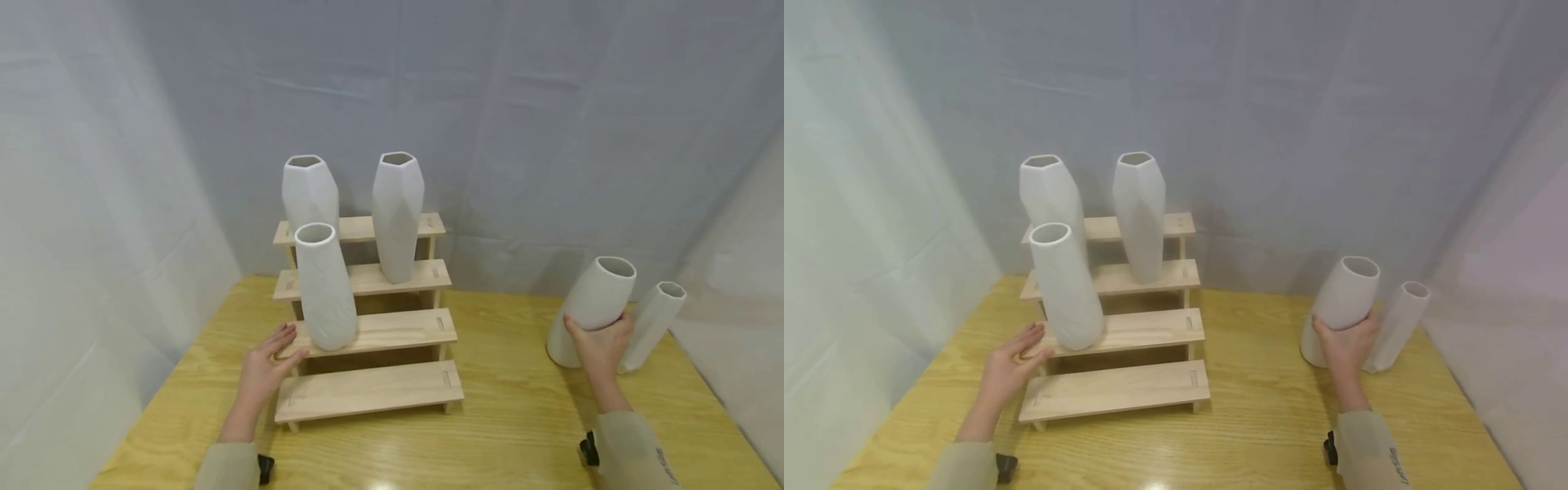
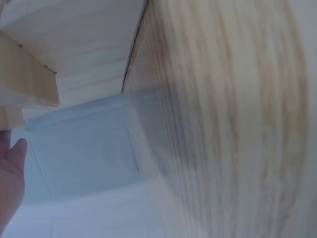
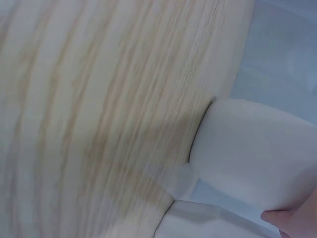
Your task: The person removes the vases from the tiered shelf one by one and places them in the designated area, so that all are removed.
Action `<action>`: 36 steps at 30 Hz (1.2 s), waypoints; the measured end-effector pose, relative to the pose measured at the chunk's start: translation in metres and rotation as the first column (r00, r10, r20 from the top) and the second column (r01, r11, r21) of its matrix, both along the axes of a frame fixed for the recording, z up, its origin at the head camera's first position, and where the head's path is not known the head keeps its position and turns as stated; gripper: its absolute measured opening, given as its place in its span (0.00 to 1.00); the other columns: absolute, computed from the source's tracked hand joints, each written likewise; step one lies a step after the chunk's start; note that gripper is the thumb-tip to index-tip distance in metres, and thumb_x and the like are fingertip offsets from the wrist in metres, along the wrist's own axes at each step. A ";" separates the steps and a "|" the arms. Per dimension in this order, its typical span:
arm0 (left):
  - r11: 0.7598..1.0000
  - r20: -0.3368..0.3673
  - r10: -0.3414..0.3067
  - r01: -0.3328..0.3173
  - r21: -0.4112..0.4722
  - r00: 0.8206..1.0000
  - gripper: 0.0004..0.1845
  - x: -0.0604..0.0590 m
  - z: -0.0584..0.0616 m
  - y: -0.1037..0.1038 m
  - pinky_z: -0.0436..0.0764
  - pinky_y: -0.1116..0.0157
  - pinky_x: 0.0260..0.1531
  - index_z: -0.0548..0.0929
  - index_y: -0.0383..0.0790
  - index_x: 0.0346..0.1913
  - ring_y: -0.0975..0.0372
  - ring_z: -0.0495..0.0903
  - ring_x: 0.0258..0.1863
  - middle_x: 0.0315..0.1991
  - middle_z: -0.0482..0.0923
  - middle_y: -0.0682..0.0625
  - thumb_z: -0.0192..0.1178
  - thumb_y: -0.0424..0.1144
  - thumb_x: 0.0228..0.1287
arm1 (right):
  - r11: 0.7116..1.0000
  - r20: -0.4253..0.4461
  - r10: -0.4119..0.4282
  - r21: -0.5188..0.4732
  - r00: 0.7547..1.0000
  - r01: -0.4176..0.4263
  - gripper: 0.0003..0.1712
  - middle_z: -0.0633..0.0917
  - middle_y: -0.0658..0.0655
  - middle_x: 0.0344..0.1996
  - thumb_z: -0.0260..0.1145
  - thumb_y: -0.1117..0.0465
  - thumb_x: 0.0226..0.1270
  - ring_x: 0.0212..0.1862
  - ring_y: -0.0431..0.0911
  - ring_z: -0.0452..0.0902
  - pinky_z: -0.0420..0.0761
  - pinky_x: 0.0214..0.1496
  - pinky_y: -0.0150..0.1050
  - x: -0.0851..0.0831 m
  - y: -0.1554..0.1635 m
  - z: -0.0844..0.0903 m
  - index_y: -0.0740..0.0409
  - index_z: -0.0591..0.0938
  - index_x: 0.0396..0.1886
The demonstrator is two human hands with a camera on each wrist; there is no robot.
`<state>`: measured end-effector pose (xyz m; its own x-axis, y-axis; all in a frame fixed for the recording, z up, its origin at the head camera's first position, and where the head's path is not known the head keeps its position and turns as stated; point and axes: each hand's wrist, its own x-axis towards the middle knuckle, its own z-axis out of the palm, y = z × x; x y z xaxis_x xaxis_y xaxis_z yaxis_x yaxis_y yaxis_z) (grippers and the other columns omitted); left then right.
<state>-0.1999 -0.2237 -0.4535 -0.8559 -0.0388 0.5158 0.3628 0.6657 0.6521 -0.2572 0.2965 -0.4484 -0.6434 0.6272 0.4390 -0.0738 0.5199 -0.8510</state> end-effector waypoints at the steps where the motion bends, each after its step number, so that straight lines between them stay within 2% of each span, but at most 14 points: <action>1: 1.000 0.003 0.001 -0.001 -0.001 1.000 0.24 0.000 0.000 0.000 0.67 0.55 0.53 0.77 0.26 0.45 0.50 0.68 0.55 0.51 0.73 0.40 0.68 0.37 0.46 | 1.000 0.007 0.006 0.000 1.000 -0.006 0.50 0.64 0.71 0.52 0.73 0.62 0.35 0.52 0.59 0.60 0.62 0.58 0.49 0.000 0.000 0.000 0.70 0.56 0.58; 8: 1.000 0.026 -0.007 0.007 -0.007 1.000 0.24 0.002 0.002 -0.002 0.66 0.52 0.53 0.76 0.25 0.46 0.48 0.67 0.55 0.51 0.72 0.38 0.67 0.38 0.48 | 0.998 0.044 0.062 -0.006 0.997 -0.062 0.51 0.63 0.70 0.52 0.73 0.62 0.36 0.52 0.59 0.60 0.62 0.56 0.51 0.005 0.000 -0.005 0.71 0.54 0.59; 12: 1.000 0.039 0.000 0.000 -0.017 0.999 0.24 0.005 0.002 -0.003 0.66 0.52 0.53 0.76 0.25 0.46 0.48 0.67 0.55 0.51 0.72 0.38 0.67 0.38 0.48 | 0.998 0.049 0.064 0.011 0.997 -0.065 0.51 0.64 0.71 0.51 0.74 0.61 0.36 0.51 0.59 0.61 0.64 0.55 0.52 0.004 0.000 -0.008 0.71 0.55 0.58; 27: 1.000 0.073 -0.004 0.005 -0.016 0.997 0.25 0.004 0.004 -0.002 0.65 0.52 0.55 0.75 0.25 0.48 0.49 0.66 0.57 0.53 0.70 0.38 0.65 0.40 0.50 | 0.998 -0.004 0.058 0.017 0.998 -0.058 0.50 0.64 0.71 0.50 0.75 0.63 0.34 0.50 0.60 0.62 0.64 0.55 0.52 0.006 -0.002 -0.007 0.73 0.56 0.56; 36: 1.000 0.073 -0.011 0.010 0.018 0.997 0.25 0.003 0.002 0.000 0.65 0.53 0.55 0.75 0.26 0.48 0.49 0.65 0.57 0.53 0.71 0.39 0.65 0.40 0.50 | 0.997 -0.002 0.072 0.016 0.997 -0.072 0.51 0.63 0.70 0.52 0.74 0.62 0.37 0.51 0.58 0.61 0.64 0.56 0.50 0.005 0.003 -0.003 0.70 0.54 0.59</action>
<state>-0.1974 -0.2234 -0.4512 -0.8915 -0.0385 0.4514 0.3207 0.6500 0.6889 -0.2526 0.2991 -0.4518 -0.6857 0.5720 0.4501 -0.1140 0.5263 -0.8426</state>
